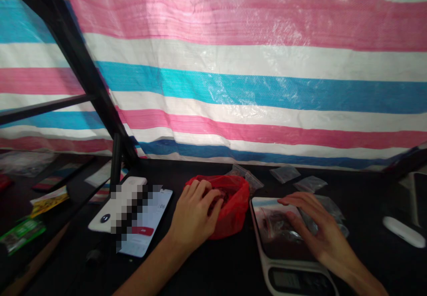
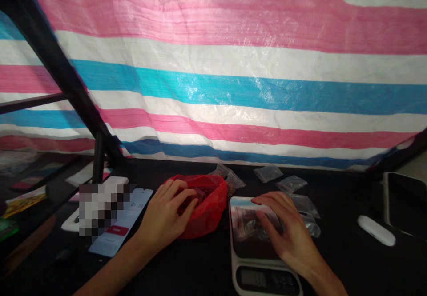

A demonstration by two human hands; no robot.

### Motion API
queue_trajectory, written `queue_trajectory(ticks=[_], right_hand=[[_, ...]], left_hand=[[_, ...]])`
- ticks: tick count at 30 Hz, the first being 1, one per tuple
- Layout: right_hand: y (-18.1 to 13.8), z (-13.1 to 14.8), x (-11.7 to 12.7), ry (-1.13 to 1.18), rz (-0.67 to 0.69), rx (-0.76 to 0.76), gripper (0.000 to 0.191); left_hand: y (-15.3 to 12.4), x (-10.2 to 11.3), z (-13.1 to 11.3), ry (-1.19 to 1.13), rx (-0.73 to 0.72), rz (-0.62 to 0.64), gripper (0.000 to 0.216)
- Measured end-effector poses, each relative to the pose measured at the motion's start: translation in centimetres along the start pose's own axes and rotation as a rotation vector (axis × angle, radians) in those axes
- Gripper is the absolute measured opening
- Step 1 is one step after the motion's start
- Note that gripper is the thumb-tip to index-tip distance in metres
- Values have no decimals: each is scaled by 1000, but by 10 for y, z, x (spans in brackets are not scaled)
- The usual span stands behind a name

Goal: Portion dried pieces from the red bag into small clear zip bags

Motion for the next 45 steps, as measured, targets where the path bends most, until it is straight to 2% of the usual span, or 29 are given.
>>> queue_trajectory(ticks=[3, 5, 6, 8, 9, 11, 14, 16, 18, 19, 21, 23, 24, 27, 31, 33, 35, 37, 39, 42, 44, 45], right_hand=[[2, 0, 0, -8, -8, -2, 20], [3, 0, 0, -8, -19, -11, 21], [3, 0, 0, -9, -26, -18, 22], [4, 1, 2, -10, -42, -28, 24], [4, 3, 2, -11, -48, -29, 24], [3, 5, 3, -10, -58, -27, 24], [3, 1, 6, -17, -88, -34, 23], [6, -11, 10, -30, -117, -73, 26], [15, -30, 10, -50, -84, -140, 28], [22, -40, 7, -67, -26, -180, 29], [38, -58, -6, -116, 175, -253, 27], [51, -70, -23, -167, 416, -297, 24], [57, -73, -30, -178, 478, -303, 19], [67, -75, -46, -200, 543, -294, 7], [67, -73, -44, -258, 534, -288, 13], [70, -64, -33, -283, 505, -286, 15], [79, -39, -23, -286, 438, -250, 16], [93, 3, -19, -189, 309, -137, 17], [106, 49, -30, -99, 299, -23, 15], [116, 98, -56, -98, 398, 129, 20], [116, 105, -62, -75, 388, 171, 28], [114, 101, -59, -51, 357, 168, 30]], left_hand=[[-3, 4, -5, 28, -15, -79, 15], [-10, 0, -22, 1, -120, -113, 17], [-14, -6, -34, 9, -208, -90, 16], [-25, -26, -58, 81, -400, 43, 12], [-29, -38, -65, 128, -432, 115, 11], [-31, -54, -70, 187, -393, 165, 13], [-31, -72, -64, 196, -301, 247, 11], [-32, -81, -58, 191, -267, 306, 5], [-34, -85, -55, 196, -255, 327, 3], [-35, -84, -56, 198, -258, 323, 4], [-35, -76, -58, 188, -264, 293, 6], [-33, -60, -59, 148, -247, 245, 8], [-31, -50, -56, 122, -217, 229, 9], [-21, -20, -37, 121, -55, 135, 14], [-15, 5, -4, 149, 111, 20, 33], [-15, 17, 7, 111, 155, -83, 44], [-17, 31, 14, 78, 197, -205, 45], [-22, 43, 15, 54, 210, -304, 40], [-30, 50, 8, 21, 166, -383, 35], [-52, 49, -13, -77, -3, -472, 29], [-72, 38, -28, -111, -157, -492, 22], [-83, 26, -41, -79, -345, -414, 16]])
Point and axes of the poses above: each hand's wrist, its own y-axis towards the middle knuckle, its own x-axis out of the back of the hand, z = x × y, the point moved 6 cm from there along y, towards the middle knuckle, and after that the axes turned 11 degrees about x, right-handed, at the moved point
